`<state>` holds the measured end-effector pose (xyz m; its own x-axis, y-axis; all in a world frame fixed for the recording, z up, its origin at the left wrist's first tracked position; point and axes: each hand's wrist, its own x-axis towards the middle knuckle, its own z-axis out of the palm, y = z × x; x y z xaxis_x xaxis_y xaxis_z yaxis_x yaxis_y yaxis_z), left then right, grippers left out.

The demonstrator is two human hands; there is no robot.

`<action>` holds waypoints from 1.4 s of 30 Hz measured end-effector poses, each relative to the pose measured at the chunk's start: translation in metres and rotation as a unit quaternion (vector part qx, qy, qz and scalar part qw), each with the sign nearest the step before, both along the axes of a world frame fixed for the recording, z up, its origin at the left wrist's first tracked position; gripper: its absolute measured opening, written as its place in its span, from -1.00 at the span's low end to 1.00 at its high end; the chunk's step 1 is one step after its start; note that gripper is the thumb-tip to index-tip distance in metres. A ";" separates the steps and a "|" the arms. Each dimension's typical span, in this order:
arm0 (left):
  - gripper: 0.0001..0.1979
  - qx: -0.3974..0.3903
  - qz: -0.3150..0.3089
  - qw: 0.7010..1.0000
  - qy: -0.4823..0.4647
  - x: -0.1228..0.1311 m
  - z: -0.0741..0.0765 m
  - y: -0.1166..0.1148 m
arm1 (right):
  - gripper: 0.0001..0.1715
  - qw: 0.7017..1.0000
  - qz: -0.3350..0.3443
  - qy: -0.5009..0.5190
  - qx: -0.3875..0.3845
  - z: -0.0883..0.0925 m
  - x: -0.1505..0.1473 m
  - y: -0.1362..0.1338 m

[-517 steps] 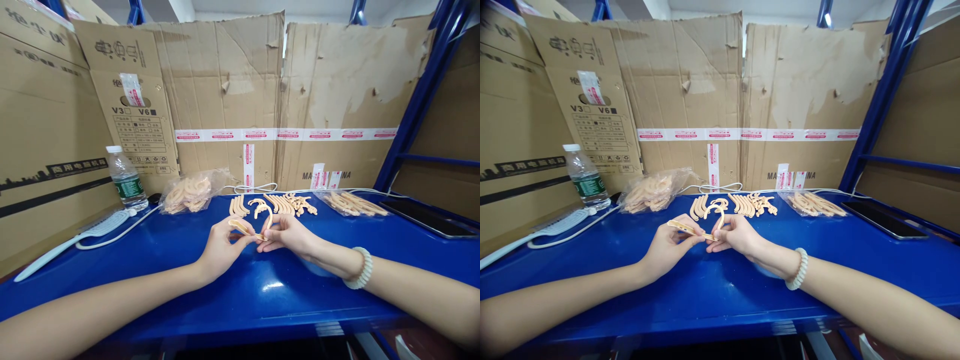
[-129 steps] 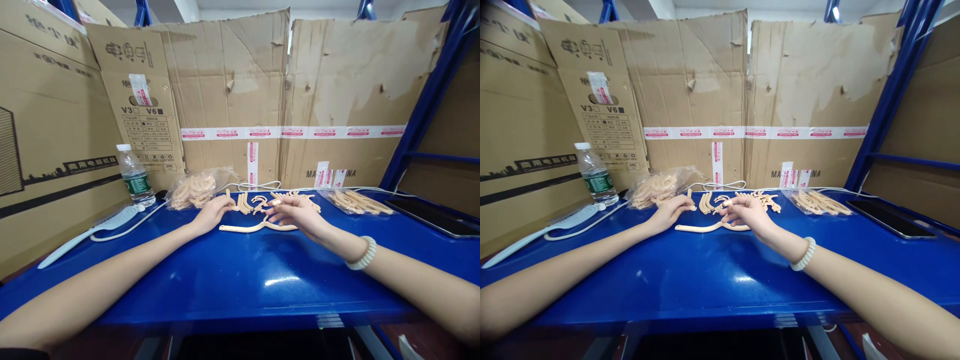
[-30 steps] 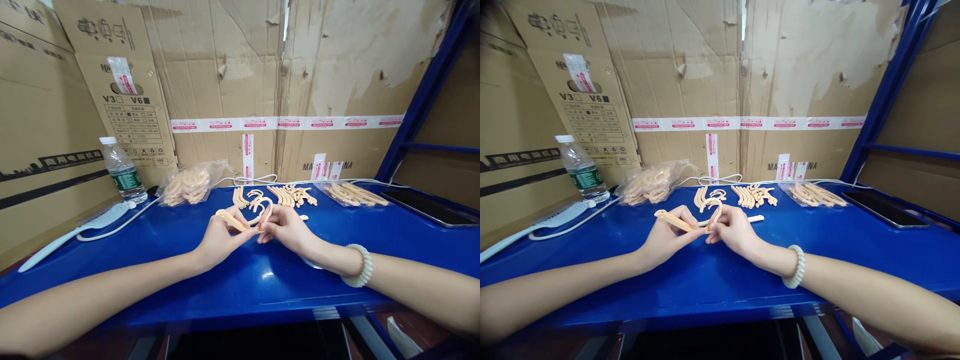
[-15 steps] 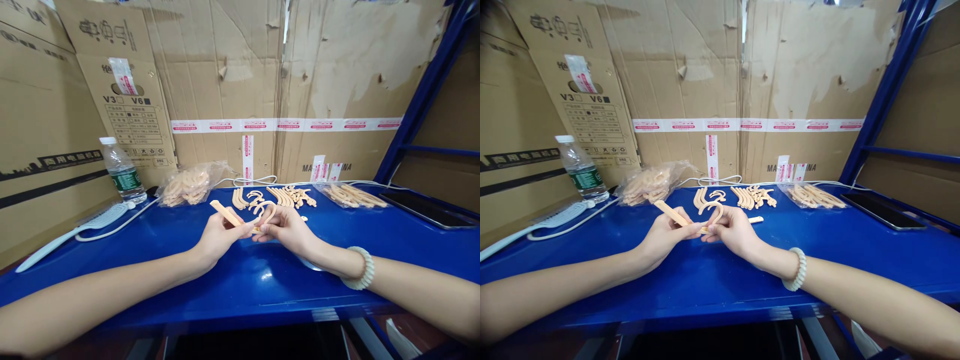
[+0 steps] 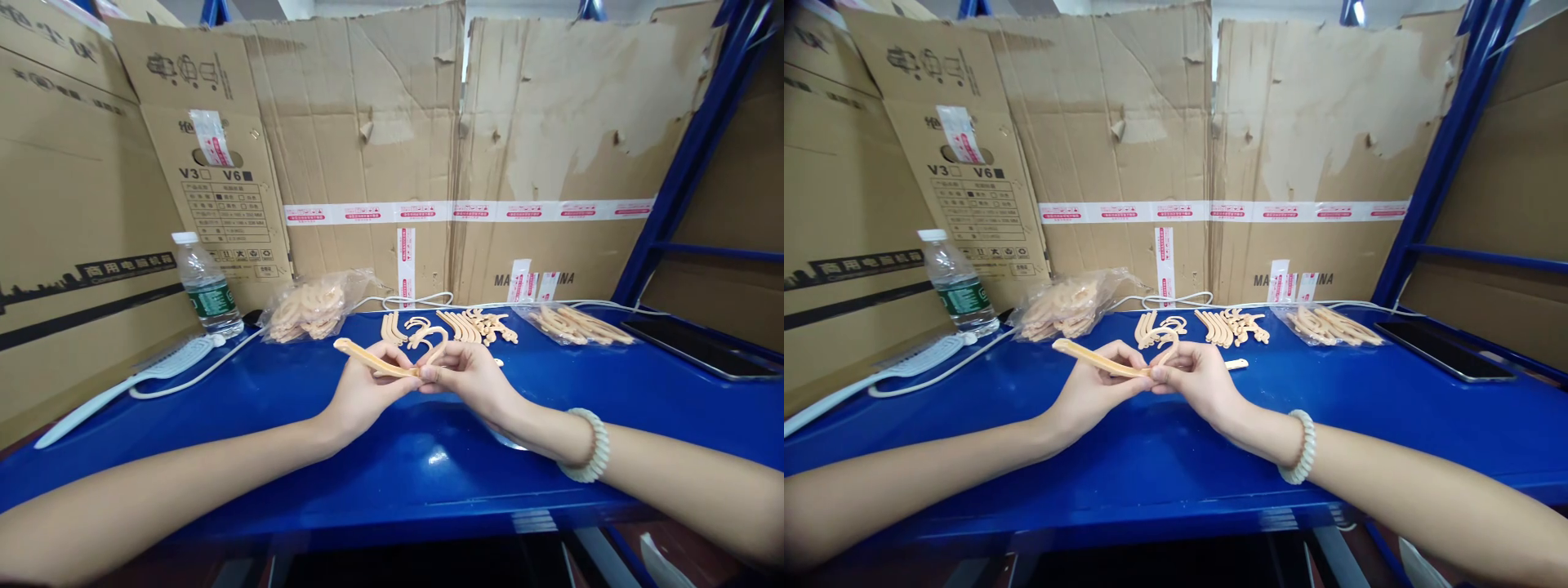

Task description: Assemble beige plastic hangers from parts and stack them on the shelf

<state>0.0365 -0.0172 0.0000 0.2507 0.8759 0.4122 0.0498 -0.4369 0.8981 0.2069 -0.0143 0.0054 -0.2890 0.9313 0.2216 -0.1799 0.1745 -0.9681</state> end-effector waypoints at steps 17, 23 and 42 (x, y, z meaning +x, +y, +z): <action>-0.82 0.091 0.012 0.995 0.036 -0.002 0.000 -0.006 | -0.60 0.991 0.070 -0.057 -0.101 0.016 0.016 0.002; -0.82 0.076 0.013 0.996 0.046 -0.002 -0.001 -0.008 | -0.62 0.986 0.102 -0.088 -0.094 0.020 0.020 0.004; -0.88 0.157 0.028 0.982 0.104 -0.001 0.000 -0.013 | -0.71 0.981 0.133 -0.078 -0.114 0.016 0.019 0.006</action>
<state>0.0352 -0.0297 0.0000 0.3144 0.7280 0.6092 0.2498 -0.6826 0.6868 0.2261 -0.0085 0.0213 -0.5425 0.8385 -0.0502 -0.0355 -0.0827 -0.9959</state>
